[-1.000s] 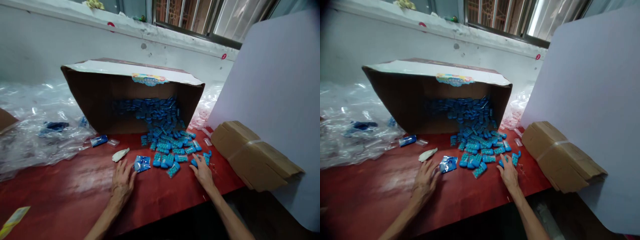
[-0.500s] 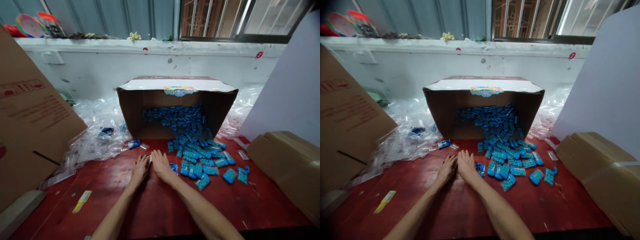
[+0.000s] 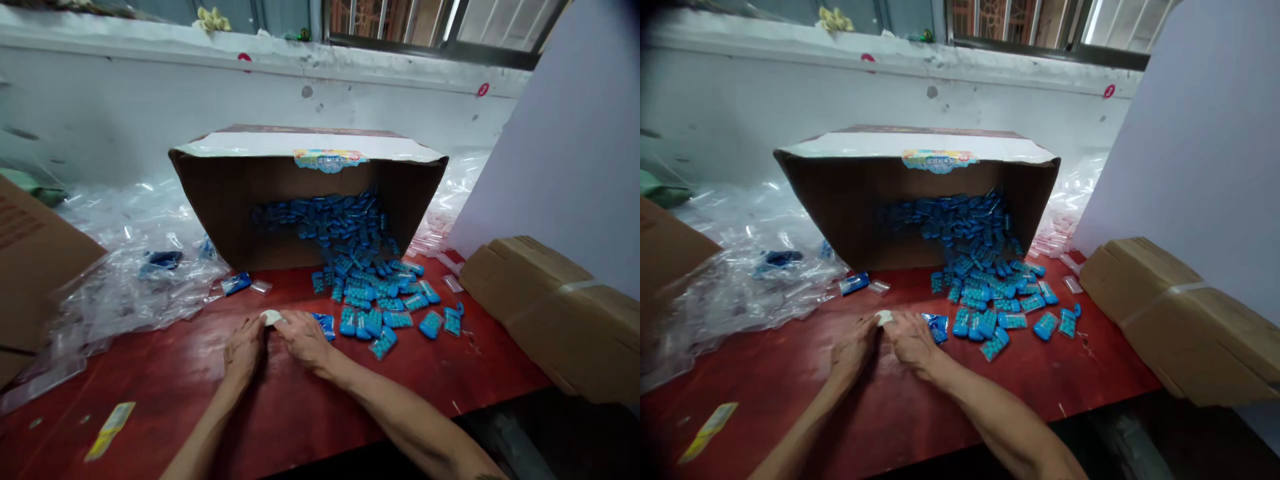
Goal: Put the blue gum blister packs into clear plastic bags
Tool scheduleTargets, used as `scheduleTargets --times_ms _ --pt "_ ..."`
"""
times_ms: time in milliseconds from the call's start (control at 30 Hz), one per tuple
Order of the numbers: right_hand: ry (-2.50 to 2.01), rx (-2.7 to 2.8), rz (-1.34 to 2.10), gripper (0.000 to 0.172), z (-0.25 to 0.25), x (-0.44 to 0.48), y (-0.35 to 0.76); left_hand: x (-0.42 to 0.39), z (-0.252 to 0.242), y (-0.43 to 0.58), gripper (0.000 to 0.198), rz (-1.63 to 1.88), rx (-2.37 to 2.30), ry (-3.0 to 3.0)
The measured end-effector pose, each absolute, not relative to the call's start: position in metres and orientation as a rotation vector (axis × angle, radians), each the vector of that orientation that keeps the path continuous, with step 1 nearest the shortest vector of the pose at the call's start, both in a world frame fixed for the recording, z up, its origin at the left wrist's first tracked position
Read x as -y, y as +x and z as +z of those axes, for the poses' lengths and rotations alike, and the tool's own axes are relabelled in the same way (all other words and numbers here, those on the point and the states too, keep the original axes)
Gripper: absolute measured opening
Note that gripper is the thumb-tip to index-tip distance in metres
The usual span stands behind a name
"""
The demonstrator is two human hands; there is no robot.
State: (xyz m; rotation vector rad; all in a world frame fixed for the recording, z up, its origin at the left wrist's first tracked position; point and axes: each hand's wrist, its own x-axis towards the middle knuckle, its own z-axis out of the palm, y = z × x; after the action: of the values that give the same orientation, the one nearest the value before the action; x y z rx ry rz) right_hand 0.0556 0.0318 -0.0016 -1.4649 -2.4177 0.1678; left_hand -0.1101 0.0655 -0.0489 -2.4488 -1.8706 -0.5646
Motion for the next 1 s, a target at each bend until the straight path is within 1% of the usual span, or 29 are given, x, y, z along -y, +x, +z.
scheduleTargets --times_ms 67,167,333,400,500,633,700,767,833,900,933,1000 --pt "-1.490 2.267 0.145 0.021 -0.002 -0.007 0.088 -0.053 -0.054 -0.110 0.031 -0.725 1.881 -2.379" --pt "-1.683 2.051 0.137 0.023 -0.007 0.012 0.130 -0.023 -0.057 -0.099 0.028 -1.018 1.835 -2.352" --pt "-1.786 2.189 0.037 0.018 -0.025 0.005 0.132 0.024 -0.046 -0.056 0.025 -1.447 1.948 -2.444" --pt "-1.810 2.229 -0.013 0.019 -0.033 0.002 0.120 0.032 -0.043 -0.043 0.024 -1.584 2.118 -2.474" --pt "-1.819 2.205 -0.044 0.020 -0.043 0.001 0.109 0.033 -0.040 -0.033 0.024 -1.811 2.564 -2.389" --pt "-1.813 2.172 -0.077 0.020 -0.040 0.006 0.109 0.025 -0.035 -0.023 0.032 -2.273 3.188 -1.860" --pt "-1.789 2.144 -0.094 0.021 -0.031 0.014 0.110 0.024 -0.031 -0.016 0.036 -2.485 3.330 -1.682" --pt "-1.725 2.103 -0.088 0.022 -0.021 0.024 0.112 0.024 -0.028 -0.009 0.039 -2.630 3.338 -1.738" --pt "-1.634 2.050 -0.013 0.023 -0.013 0.034 0.114 0.024 -0.028 -0.003 0.038 -2.757 3.228 -1.835" --pt "-1.570 1.919 0.153 0.018 -0.011 0.039 0.116 0.024 -0.029 0.002 0.036 -2.855 3.129 -1.797" --pt "-1.552 1.805 0.275 0.017 -0.013 0.039 0.117 0.024 -0.030 0.004 0.035 -2.883 3.111 -1.753" --pt "-1.511 1.535 0.608 0.022 -0.019 0.035 0.119 0.022 -0.030 0.007 0.033 -2.896 3.102 -1.717"
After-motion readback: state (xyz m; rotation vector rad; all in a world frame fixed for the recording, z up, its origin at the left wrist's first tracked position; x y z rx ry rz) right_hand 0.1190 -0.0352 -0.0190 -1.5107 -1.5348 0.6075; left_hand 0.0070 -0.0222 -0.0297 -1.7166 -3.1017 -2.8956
